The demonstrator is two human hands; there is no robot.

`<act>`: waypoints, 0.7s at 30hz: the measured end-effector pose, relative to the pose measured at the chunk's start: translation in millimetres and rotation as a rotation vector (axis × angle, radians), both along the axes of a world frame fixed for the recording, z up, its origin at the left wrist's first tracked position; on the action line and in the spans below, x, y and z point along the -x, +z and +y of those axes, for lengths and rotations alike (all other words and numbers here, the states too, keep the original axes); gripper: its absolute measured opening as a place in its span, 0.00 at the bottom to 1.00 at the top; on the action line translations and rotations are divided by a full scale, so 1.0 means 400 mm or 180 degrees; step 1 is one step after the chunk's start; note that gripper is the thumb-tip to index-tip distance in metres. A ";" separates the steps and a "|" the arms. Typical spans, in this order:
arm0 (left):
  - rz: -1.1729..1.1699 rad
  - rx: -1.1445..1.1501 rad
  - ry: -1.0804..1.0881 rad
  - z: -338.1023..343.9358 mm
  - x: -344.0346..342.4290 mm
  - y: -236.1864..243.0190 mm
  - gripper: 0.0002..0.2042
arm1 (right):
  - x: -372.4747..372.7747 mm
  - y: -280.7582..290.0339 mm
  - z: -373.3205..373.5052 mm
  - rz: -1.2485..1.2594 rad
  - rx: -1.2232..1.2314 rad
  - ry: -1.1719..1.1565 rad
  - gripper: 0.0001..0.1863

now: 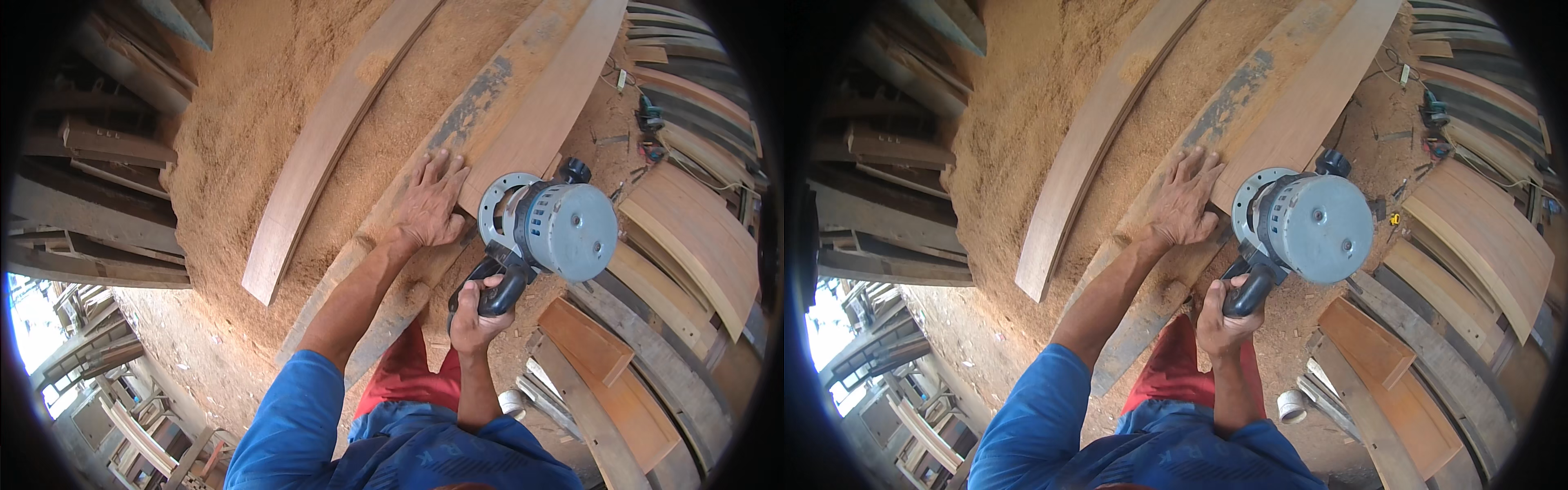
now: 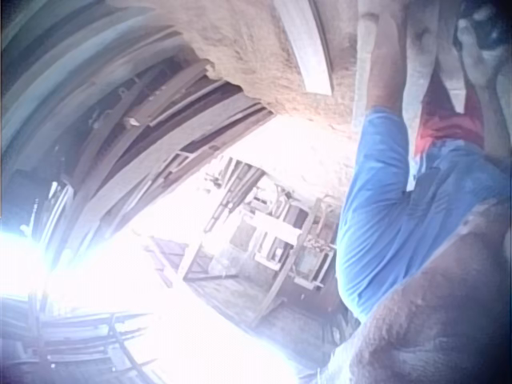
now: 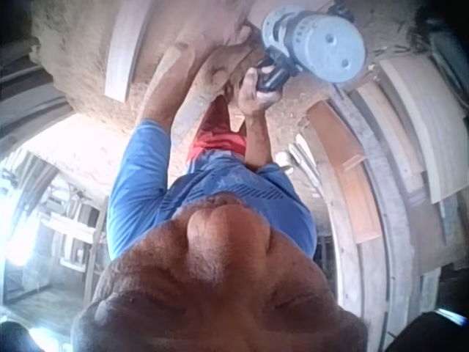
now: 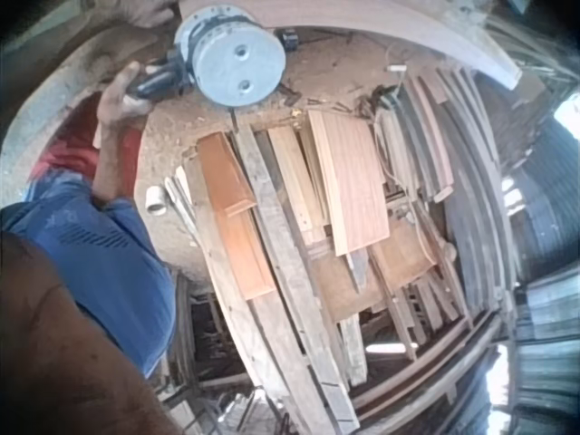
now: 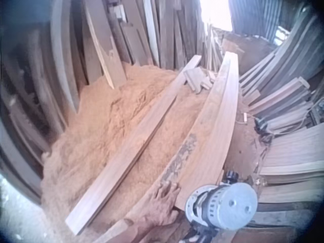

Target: The person uses a handheld router to shape the edges of wooden planks in a workshop. They pick up planks, position them on a workbench, and guide the router along the edges to create a profile. The person also uses a hand saw to trim the ends of the planks and a metal ruler to check the alignment of the cuts.

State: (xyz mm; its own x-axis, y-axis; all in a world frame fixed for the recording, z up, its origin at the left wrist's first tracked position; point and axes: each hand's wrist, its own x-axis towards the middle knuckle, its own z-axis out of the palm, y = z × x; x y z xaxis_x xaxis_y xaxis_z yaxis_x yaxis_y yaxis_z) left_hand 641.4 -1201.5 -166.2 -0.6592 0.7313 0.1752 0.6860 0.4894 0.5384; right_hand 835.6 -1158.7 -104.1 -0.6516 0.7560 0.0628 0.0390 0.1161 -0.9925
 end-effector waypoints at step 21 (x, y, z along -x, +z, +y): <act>-0.0143 -0.0104 0.0015 0.008 -0.016 0.008 0.43 | 0.135 -0.015 0.161 0.0286 -0.0168 -0.0008 0.08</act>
